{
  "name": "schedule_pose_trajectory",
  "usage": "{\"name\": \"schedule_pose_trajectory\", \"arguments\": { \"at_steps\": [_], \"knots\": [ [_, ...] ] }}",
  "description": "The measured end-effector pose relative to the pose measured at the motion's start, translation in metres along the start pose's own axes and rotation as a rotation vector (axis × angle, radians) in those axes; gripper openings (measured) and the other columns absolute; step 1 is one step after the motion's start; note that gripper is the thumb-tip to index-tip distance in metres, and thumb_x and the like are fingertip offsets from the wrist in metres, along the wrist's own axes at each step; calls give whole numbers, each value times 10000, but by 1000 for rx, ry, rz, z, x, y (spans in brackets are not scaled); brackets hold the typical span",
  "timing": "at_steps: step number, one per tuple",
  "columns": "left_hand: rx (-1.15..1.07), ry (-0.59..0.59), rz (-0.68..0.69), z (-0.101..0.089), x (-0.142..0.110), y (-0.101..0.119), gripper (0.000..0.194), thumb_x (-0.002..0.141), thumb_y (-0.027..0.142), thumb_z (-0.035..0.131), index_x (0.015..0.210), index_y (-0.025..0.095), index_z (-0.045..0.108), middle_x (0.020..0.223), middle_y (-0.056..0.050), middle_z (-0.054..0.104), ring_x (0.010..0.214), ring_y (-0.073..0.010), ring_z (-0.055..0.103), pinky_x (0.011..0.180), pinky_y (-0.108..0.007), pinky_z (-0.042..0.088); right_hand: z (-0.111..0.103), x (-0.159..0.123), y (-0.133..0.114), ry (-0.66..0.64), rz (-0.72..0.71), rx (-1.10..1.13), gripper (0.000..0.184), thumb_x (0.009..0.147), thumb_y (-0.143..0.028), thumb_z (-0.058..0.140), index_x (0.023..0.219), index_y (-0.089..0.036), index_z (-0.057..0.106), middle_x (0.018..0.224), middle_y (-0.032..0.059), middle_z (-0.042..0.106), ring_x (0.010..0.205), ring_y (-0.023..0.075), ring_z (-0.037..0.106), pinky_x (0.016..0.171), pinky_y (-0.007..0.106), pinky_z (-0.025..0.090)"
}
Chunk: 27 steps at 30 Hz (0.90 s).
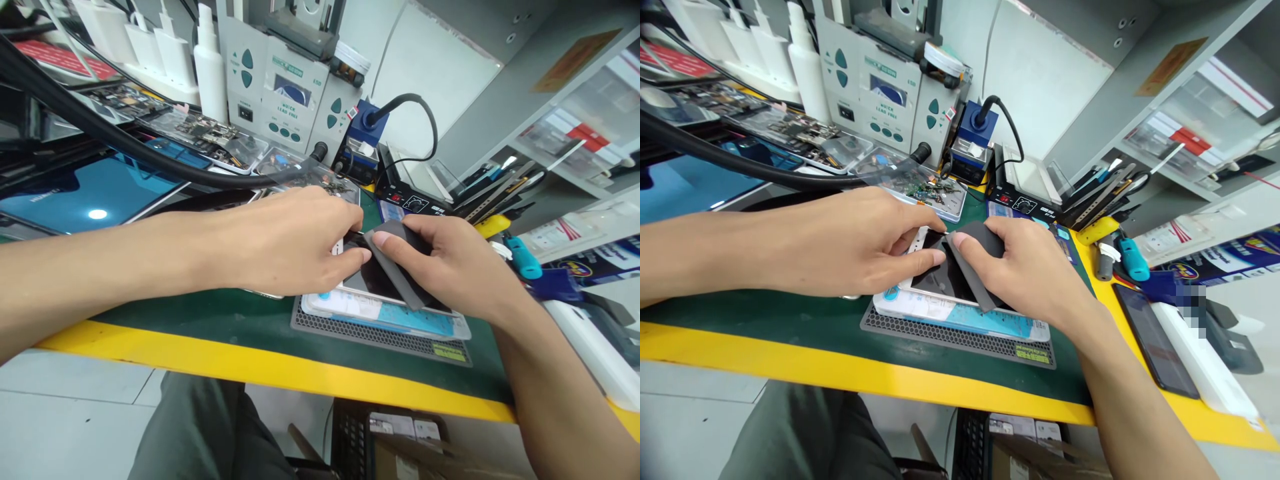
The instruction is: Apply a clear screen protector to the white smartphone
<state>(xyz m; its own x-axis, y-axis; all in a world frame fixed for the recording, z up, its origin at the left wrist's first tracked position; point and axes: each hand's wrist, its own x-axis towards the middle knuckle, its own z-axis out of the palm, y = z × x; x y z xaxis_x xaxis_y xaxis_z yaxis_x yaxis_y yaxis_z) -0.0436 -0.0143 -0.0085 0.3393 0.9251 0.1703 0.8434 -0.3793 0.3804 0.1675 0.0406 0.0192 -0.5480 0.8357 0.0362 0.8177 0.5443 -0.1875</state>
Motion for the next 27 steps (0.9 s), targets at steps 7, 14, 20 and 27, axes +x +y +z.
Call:
{"name": "schedule_pose_trajectory", "arguments": {
  "at_steps": [7,14,20,27],
  "knots": [
    [25,15,23,1,0,-1,352,955,506,512,1020,219,706,663,-30,662,657,-214,653,616,-307,395,-1,0,-1,5,8,0,494,928,-616,535,636,-224,461,551,-13,469,501,132,398,511,313,270],
    [55,26,35,1,0,0,359,958,511,497,979,217,702,664,-35,661,657,-216,655,594,-306,379,0,0,-1,17,-6,-12,499,928,-615,513,625,-223,452,558,-15,452,513,130,394,515,309,268],
    [29,39,33,3,0,-3,367,947,526,518,1033,226,711,648,-27,646,668,-221,661,633,-312,409,0,0,-1,21,-6,-22,503,926,-614,514,618,-223,446,537,-19,432,497,126,379,505,310,250],
    [28,53,57,4,0,-5,398,948,530,517,1126,229,707,696,-32,677,733,-238,690,683,-323,444,0,0,-1,38,-19,-21,491,933,-583,533,611,-225,434,528,-25,415,486,124,372,501,317,247]
  ]
}}
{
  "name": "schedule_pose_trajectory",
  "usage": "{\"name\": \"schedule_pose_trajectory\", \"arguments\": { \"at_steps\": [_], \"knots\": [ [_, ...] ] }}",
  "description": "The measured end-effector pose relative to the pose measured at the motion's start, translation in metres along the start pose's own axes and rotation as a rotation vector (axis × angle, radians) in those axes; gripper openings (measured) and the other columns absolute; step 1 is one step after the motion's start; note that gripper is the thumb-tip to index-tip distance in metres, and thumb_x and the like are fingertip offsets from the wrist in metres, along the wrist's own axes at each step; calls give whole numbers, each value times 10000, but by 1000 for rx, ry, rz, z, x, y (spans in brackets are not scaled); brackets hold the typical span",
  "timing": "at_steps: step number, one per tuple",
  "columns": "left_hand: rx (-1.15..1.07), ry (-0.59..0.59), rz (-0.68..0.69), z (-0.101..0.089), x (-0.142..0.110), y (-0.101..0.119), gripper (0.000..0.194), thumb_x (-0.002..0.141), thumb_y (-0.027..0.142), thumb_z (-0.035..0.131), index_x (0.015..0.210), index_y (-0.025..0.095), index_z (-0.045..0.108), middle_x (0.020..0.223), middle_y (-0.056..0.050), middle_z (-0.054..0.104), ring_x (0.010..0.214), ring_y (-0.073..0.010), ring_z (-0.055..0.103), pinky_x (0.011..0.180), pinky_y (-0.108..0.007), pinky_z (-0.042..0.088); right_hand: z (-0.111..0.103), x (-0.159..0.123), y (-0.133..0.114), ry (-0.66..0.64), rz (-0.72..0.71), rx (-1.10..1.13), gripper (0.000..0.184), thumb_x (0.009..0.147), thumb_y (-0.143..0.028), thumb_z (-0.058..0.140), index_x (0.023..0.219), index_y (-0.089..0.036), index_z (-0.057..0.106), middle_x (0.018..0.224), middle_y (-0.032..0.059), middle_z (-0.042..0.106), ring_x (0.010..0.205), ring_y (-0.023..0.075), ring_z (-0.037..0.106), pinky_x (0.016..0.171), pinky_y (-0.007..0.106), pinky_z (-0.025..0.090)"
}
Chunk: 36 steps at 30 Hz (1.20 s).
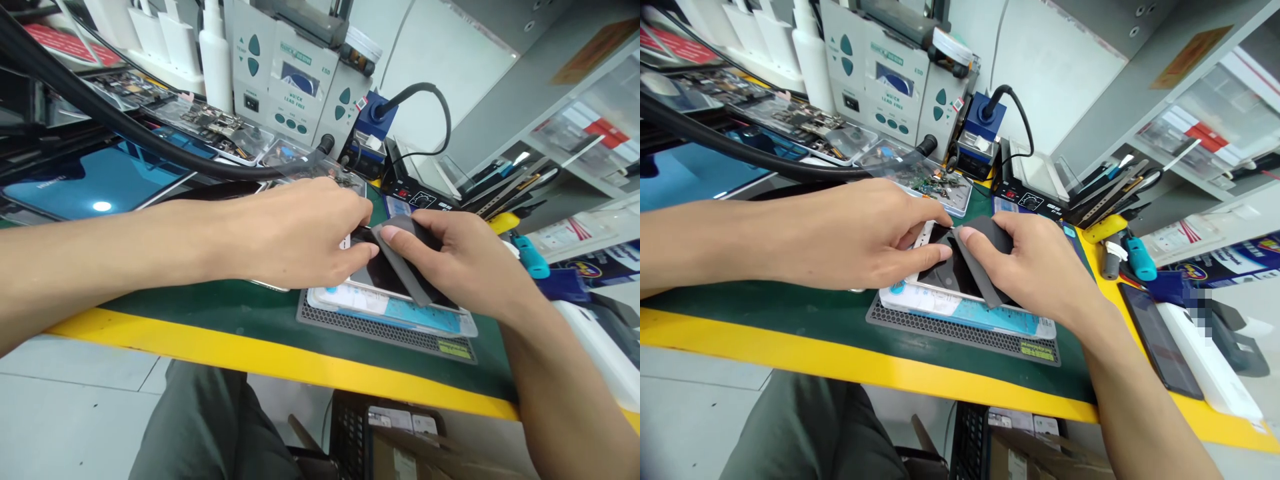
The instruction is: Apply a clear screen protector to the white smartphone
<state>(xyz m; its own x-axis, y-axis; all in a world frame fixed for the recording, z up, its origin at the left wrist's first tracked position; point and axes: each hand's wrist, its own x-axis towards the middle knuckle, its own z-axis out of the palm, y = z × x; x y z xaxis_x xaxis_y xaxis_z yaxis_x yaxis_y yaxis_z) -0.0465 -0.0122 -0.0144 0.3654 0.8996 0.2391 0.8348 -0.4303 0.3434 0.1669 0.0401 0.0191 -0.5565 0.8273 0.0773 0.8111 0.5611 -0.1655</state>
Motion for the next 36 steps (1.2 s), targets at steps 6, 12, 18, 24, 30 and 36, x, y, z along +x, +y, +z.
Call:
{"name": "schedule_pose_trajectory", "arguments": {
  "at_steps": [6,12,18,24,30,36],
  "knots": [
    [22,-4,16,0,0,-1,403,959,525,498,1127,226,709,717,-41,692,745,-238,703,672,-318,452,0,0,1,8,-35,11,498,943,-564,548,599,-225,428,519,-22,413,480,125,366,500,319,258],
    [37,1,23,-1,0,1,391,957,509,504,1128,222,707,742,-50,700,792,-253,717,699,-324,477,1,0,2,5,-33,17,503,945,-564,565,598,-229,420,524,-18,407,481,130,367,495,331,255],
    [41,-2,23,-1,1,1,391,958,515,503,1091,213,713,708,-50,682,759,-245,711,699,-327,482,1,1,2,-3,-19,19,501,949,-544,572,596,-235,396,510,-23,382,469,130,344,493,342,248],
    [30,5,28,0,0,-1,397,957,535,498,1098,232,712,682,-34,672,717,-235,701,668,-326,464,0,0,0,-3,-8,20,495,948,-532,574,595,-237,390,511,-18,388,475,133,346,493,341,253],
    [12,-4,23,-1,0,0,347,953,517,513,1003,235,710,679,-47,679,710,-240,698,644,-327,449,-1,0,-1,-18,-8,31,497,954,-543,565,601,-239,389,517,-9,409,488,142,349,503,351,254],
    [-3,-5,20,-1,0,-1,339,951,514,523,972,231,708,660,-48,664,698,-240,690,648,-332,445,-1,0,-2,-14,6,16,506,945,-551,575,595,-239,386,519,-10,393,489,143,352,506,350,257]
  ]
}}
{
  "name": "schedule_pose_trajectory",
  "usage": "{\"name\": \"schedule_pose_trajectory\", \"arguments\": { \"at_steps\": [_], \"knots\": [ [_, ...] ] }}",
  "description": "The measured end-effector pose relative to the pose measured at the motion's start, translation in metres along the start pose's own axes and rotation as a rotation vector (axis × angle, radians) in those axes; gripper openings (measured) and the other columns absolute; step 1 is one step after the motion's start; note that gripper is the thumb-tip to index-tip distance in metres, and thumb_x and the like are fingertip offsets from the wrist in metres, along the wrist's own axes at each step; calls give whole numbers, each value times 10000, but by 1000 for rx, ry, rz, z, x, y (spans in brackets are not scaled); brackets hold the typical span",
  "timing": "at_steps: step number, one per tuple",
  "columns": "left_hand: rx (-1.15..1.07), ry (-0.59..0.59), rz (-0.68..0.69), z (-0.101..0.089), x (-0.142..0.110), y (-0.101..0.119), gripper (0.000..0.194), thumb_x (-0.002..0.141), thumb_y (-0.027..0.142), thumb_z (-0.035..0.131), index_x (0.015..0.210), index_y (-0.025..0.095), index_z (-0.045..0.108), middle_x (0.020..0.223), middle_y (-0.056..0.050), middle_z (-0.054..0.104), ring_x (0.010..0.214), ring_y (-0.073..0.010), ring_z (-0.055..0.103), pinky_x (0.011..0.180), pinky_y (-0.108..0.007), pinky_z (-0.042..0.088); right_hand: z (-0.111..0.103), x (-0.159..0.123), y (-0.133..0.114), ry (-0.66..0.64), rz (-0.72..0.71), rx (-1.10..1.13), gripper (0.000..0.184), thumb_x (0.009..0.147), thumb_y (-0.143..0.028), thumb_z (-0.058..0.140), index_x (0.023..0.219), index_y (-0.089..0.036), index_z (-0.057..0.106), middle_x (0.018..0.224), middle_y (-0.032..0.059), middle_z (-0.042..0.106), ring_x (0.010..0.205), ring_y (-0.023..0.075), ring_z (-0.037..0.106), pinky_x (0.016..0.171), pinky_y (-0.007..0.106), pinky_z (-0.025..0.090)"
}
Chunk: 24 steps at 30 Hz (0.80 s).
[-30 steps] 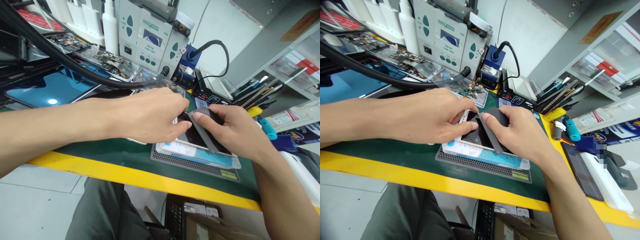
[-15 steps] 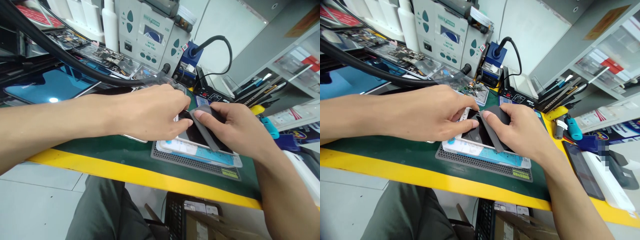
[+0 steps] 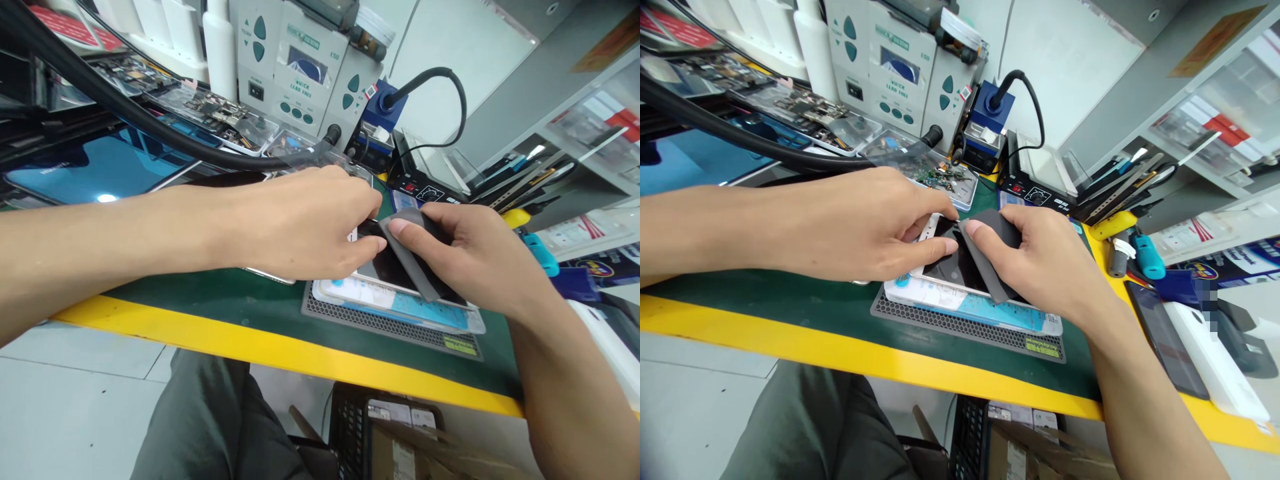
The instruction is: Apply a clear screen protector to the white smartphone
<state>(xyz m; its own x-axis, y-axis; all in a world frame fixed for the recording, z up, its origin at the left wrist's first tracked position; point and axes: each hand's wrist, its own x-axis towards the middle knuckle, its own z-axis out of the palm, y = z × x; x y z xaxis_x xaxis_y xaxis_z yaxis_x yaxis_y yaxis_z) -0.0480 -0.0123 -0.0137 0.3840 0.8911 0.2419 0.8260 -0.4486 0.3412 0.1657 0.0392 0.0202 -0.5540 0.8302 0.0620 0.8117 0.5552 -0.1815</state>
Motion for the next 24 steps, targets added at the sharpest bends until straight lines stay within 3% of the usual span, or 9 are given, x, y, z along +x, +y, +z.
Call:
{"name": "schedule_pose_trajectory", "arguments": {
  "at_steps": [24],
  "knots": [
    [7,-11,7,0,0,1,326,950,512,509,990,247,694,626,-40,645,666,-233,679,627,-336,429,1,1,2,6,-4,-7,504,941,-562,578,601,-233,404,518,-12,393,488,136,353,495,338,253]
  ]
}}
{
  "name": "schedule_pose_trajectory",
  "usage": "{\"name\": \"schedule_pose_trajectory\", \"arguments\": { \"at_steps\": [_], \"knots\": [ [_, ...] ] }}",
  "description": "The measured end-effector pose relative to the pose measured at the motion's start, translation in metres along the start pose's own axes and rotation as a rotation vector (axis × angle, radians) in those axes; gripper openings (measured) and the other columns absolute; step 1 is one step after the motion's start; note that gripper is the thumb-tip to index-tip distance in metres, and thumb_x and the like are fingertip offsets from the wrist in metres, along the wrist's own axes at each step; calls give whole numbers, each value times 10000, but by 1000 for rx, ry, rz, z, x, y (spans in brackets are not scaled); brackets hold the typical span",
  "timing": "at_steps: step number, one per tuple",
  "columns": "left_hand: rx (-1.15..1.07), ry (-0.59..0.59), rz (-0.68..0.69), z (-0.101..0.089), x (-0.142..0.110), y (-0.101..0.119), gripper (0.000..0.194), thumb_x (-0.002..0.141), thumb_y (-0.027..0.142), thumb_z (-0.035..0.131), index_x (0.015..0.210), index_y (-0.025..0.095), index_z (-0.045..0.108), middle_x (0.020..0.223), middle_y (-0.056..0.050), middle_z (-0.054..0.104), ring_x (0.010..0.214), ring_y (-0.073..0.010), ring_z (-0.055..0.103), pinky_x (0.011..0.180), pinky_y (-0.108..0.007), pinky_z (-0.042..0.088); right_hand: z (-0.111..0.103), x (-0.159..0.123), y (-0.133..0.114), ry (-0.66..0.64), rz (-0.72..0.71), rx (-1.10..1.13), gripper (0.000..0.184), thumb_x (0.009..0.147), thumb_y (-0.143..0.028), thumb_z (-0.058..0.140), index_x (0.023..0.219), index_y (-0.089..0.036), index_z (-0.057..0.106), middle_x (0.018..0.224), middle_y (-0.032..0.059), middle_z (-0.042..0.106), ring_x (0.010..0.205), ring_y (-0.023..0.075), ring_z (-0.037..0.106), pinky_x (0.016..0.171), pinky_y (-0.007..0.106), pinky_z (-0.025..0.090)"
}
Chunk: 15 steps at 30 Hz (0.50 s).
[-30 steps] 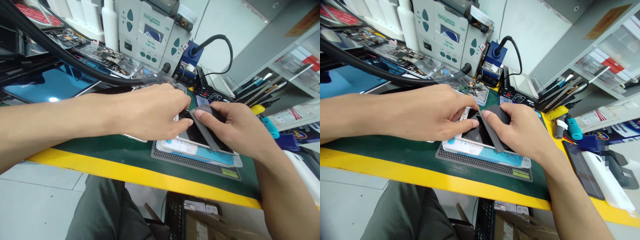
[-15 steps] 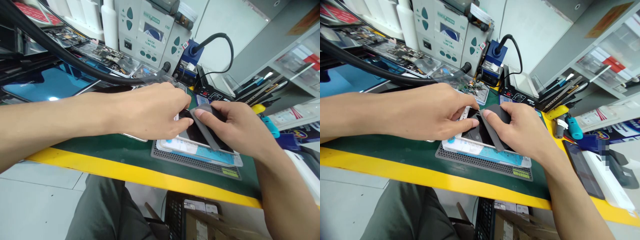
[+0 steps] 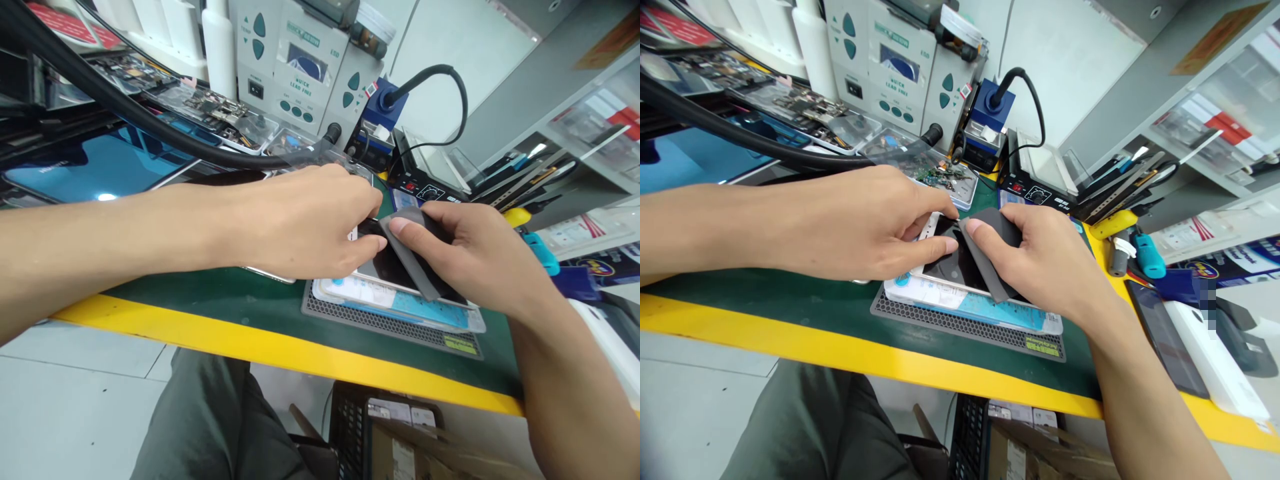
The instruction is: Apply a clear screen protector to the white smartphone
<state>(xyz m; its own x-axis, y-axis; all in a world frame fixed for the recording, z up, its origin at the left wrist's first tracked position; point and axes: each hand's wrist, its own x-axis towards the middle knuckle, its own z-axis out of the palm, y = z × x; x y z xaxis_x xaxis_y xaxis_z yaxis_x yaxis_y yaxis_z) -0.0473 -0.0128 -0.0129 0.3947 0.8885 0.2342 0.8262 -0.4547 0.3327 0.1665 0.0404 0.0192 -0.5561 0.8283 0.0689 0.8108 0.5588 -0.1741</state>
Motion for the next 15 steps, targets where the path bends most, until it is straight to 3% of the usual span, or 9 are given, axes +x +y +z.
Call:
{"name": "schedule_pose_trajectory", "arguments": {
  "at_steps": [15],
  "knots": [
    [0,-3,-2,0,0,0,327,949,510,509,986,247,701,640,-45,663,689,-245,688,657,-345,441,1,0,1,9,-11,1,517,942,-573,577,597,-232,398,510,-13,381,493,136,344,493,337,247]
  ]
}}
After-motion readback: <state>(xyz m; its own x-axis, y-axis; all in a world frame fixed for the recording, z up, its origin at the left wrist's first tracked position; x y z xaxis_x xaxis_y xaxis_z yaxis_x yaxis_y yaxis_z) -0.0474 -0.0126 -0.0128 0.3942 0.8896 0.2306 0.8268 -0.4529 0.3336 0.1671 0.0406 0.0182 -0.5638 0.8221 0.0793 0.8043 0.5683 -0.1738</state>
